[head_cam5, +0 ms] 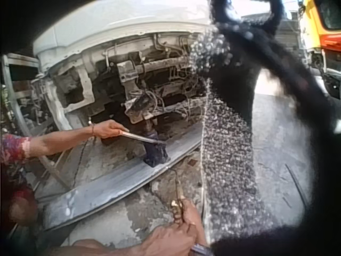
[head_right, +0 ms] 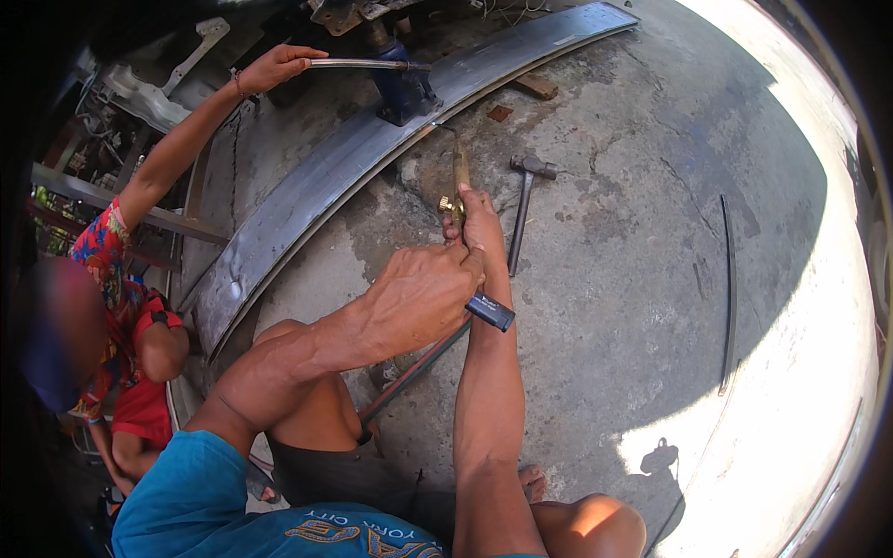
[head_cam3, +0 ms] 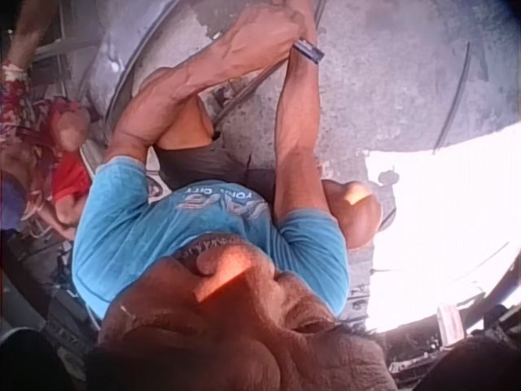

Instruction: The person uses a welding torch to join a long metal panel to a vehicle frame. A coworker assists by holding a metal rod against the panel during the process.

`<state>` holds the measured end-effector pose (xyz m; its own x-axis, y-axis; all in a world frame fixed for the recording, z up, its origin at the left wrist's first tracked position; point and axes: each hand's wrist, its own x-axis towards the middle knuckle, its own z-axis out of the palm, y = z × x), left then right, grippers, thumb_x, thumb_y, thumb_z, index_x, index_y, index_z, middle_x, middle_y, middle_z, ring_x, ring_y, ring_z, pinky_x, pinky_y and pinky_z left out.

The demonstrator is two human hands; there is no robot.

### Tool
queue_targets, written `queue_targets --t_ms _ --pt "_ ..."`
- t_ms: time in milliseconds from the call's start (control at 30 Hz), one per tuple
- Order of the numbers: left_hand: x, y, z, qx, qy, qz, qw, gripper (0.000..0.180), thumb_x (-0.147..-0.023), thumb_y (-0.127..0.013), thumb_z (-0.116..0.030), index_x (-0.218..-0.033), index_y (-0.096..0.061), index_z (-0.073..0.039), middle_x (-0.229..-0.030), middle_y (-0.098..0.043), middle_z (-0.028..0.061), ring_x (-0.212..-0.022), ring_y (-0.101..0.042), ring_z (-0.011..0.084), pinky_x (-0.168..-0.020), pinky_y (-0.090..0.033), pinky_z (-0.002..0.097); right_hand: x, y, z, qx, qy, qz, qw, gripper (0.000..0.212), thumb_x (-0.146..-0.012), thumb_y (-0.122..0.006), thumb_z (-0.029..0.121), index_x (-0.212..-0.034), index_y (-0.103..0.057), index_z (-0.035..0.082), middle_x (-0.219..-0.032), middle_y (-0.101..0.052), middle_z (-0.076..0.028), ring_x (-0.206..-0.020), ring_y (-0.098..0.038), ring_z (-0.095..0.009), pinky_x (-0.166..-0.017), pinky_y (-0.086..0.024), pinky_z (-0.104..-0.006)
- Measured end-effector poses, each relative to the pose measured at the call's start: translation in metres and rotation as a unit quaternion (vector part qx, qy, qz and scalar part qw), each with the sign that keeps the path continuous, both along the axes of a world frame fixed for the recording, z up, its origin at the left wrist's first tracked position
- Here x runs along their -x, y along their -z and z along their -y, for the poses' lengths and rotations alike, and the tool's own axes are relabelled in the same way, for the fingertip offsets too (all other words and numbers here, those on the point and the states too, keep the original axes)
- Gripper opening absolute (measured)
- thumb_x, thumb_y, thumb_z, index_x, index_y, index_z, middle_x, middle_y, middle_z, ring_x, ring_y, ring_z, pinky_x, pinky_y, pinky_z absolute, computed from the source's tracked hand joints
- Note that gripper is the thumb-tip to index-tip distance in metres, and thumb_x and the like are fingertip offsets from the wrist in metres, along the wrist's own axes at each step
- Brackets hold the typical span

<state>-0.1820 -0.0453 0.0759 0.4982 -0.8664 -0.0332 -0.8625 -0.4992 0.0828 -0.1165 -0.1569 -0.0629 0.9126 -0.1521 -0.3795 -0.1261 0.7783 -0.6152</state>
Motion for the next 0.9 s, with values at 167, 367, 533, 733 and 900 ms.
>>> queue_targets --t_ms 167,367,533,733,900 --pt "-0.002 0.007 0.000 0.047 0.034 0.012 0.998 0.029 -0.075 -0.074 -0.004 -0.098 -0.069 0.012 -0.085 -0.074 0.0242 -0.075 -0.077 0.0331 -0.062 -0.061 0.0399 0.006 -0.002 0.000 0.002 -0.006 -0.008 1.000 0.029 -0.105 -0.067 0.031 -0.114 -0.051 0.009 -0.083 -0.058 -0.008 -0.057 -0.053 -0.013 -0.045 -0.043 -0.0269" --pt "0.002 0.001 0.001 0.029 0.011 0.005 1.000 0.022 -0.080 -0.069 -0.002 -0.100 -0.065 0.008 -0.090 -0.073 0.0216 -0.081 -0.076 0.0373 -0.069 -0.061 0.0448 0.003 0.003 -0.006 -0.020 -0.016 -0.001 1.000 0.029 -0.106 -0.066 0.031 -0.115 -0.051 0.008 -0.084 -0.058 -0.008 -0.059 -0.054 -0.014 -0.045 -0.043 -0.0268" --pt "0.001 0.002 0.001 0.044 0.032 0.014 0.998 0.032 -0.075 -0.075 -0.005 -0.101 -0.069 0.013 -0.086 -0.074 0.0247 -0.080 -0.077 0.0327 -0.064 -0.062 0.0394 -0.003 0.008 -0.002 -0.019 0.002 0.012 1.000 0.029 -0.106 -0.065 0.032 -0.114 -0.051 0.008 -0.083 -0.058 -0.008 -0.058 -0.054 -0.013 -0.045 -0.043 -0.0261" --pt "0.001 0.000 0.000 0.014 0.013 0.013 1.000 0.025 -0.083 -0.070 -0.006 -0.103 -0.065 0.008 -0.089 -0.073 0.0215 -0.083 -0.075 0.0363 -0.071 -0.061 0.0452 -0.004 0.007 0.005 -0.002 0.015 0.006 1.000 0.031 -0.106 -0.064 0.035 -0.115 -0.051 0.008 -0.084 -0.059 -0.008 -0.057 -0.054 -0.013 -0.045 -0.043 -0.0253" --pt "0.001 -0.001 0.002 0.006 -0.004 0.002 1.000 0.025 -0.084 -0.070 -0.007 -0.104 -0.065 0.007 -0.089 -0.073 0.0216 -0.081 -0.075 0.0365 -0.070 -0.061 0.0456 0.005 -0.002 0.009 0.012 0.003 -0.004 1.000 0.031 -0.105 -0.066 0.034 -0.116 -0.052 0.008 -0.084 -0.059 -0.008 -0.058 -0.054 -0.013 -0.044 -0.042 -0.0258"
